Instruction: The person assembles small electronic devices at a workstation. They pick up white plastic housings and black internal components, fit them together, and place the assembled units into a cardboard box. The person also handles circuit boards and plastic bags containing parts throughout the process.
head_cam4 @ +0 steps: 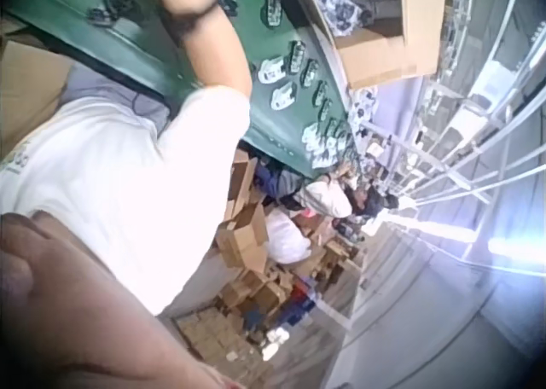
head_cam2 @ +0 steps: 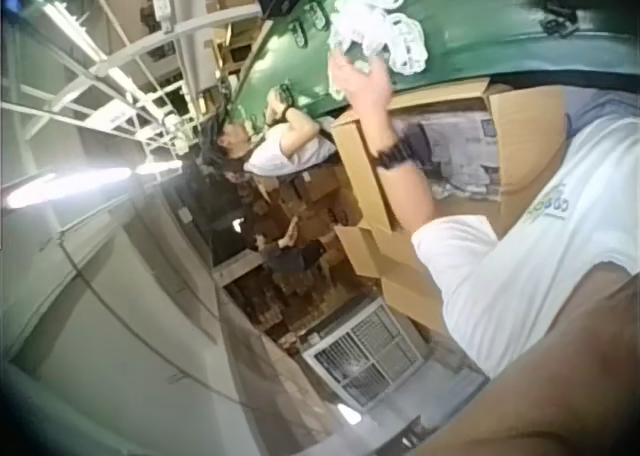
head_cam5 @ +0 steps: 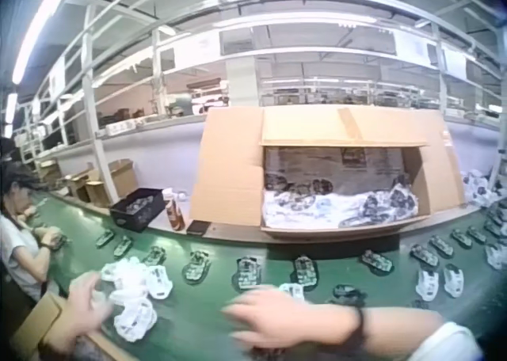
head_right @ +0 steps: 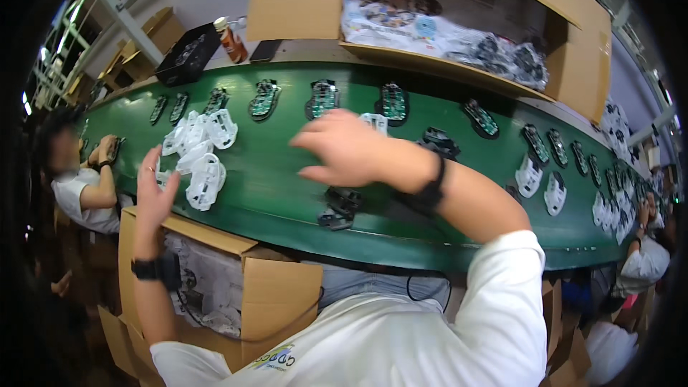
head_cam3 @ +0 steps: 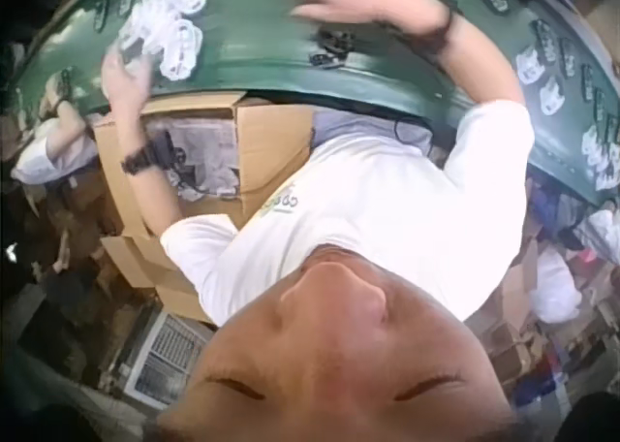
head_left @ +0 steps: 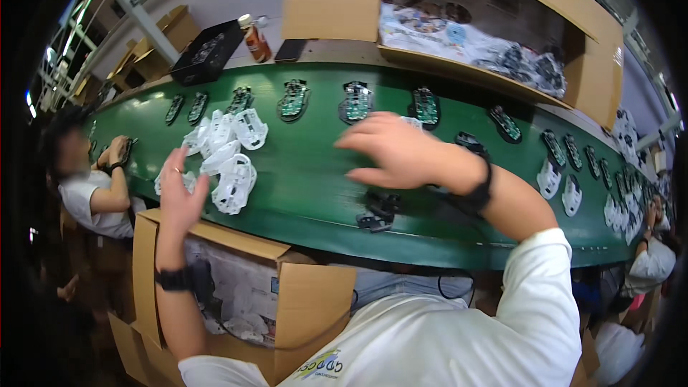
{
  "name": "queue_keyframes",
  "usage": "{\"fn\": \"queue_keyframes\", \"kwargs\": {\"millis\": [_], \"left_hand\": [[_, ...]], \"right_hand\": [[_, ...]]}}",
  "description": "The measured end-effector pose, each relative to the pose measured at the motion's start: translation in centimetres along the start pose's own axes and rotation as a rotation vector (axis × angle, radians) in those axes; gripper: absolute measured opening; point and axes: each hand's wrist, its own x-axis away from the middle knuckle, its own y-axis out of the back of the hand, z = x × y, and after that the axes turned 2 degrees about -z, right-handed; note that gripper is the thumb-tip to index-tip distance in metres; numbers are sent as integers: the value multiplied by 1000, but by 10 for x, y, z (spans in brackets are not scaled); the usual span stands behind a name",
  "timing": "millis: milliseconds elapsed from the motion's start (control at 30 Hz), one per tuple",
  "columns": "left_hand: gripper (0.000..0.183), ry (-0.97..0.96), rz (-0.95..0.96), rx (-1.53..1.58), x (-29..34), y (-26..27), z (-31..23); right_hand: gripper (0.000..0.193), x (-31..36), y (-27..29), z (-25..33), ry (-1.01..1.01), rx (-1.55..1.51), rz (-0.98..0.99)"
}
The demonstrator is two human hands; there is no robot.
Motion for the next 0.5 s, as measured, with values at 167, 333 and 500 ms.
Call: {"fn": "queue_keyframes", "kwargs": {"millis": [167, 333, 500], "left_hand": [[79, -295, 372, -56, 17, -8, -177], [65, -587, 363, 324, -23, -79, -246], [63, -578, 472, 247, -75, -161, -306]], "right_hand": [[71, 201, 68, -2, -540, 120, -130], [90, 264, 20, 31, -662, 188, -90], [54, 250, -26, 34, -567, 310, -180]]}}
